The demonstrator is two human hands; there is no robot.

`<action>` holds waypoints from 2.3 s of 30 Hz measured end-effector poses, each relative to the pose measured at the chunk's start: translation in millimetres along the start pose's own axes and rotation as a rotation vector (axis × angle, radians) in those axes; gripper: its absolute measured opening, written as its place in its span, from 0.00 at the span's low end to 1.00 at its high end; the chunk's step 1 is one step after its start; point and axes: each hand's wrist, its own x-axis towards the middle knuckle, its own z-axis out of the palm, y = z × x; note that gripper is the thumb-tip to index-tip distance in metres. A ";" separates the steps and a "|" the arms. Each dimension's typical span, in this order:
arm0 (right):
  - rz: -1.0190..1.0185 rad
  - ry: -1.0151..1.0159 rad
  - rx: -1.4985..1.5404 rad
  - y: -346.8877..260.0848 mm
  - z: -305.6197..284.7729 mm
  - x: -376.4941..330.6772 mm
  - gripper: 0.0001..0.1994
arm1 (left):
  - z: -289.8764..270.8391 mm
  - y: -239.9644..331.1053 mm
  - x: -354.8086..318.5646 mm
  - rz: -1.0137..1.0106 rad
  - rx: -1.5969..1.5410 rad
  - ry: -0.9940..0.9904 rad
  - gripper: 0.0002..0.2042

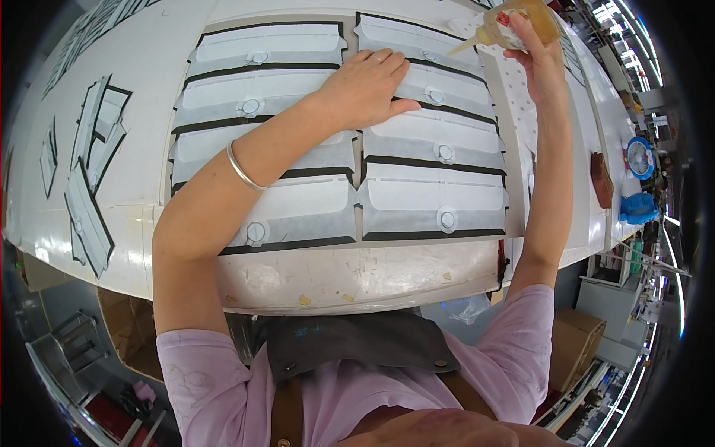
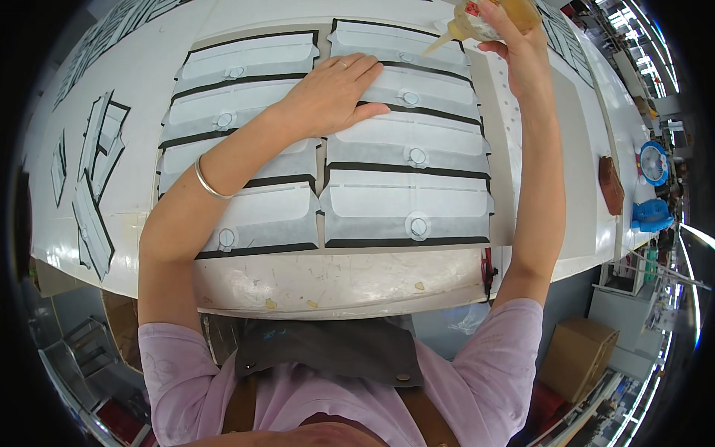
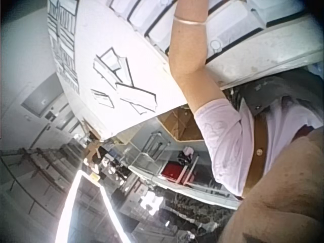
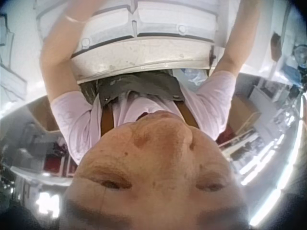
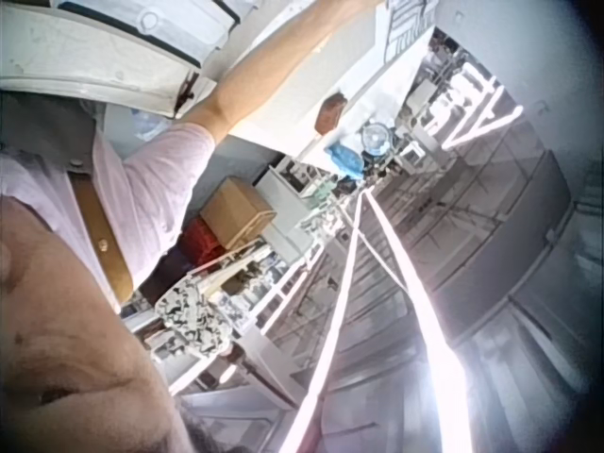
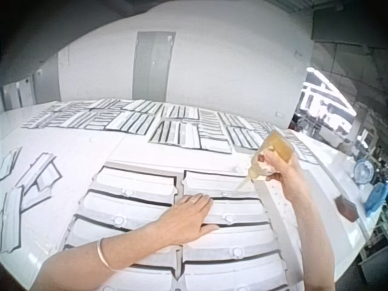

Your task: The person arranges white rectangular components with black borders on a white workbench. They pick up a bottle of yellow adhesive and apply it to the edges of the components. The person then places the components into a cardboard box.

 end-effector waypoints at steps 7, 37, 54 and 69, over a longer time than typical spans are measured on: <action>0.093 0.113 0.003 4.7 40.8 -4.5 0.22 | -0.7 -0.7 2.0 -0.014 0.010 -0.020 0.30; -0.014 -0.098 -0.193 -14.4 59.7 -2.4 0.26 | 5.3 -4.2 8.8 0.006 0.036 0.037 0.31; -0.221 0.035 -0.375 -34.8 23.7 -17.9 0.25 | 4.0 -1.4 13.9 0.004 0.018 0.006 0.32; 0.028 0.166 0.089 2.9 26.4 -53.9 0.21 | -57.0 39.8 1.8 0.041 -0.063 -0.321 0.32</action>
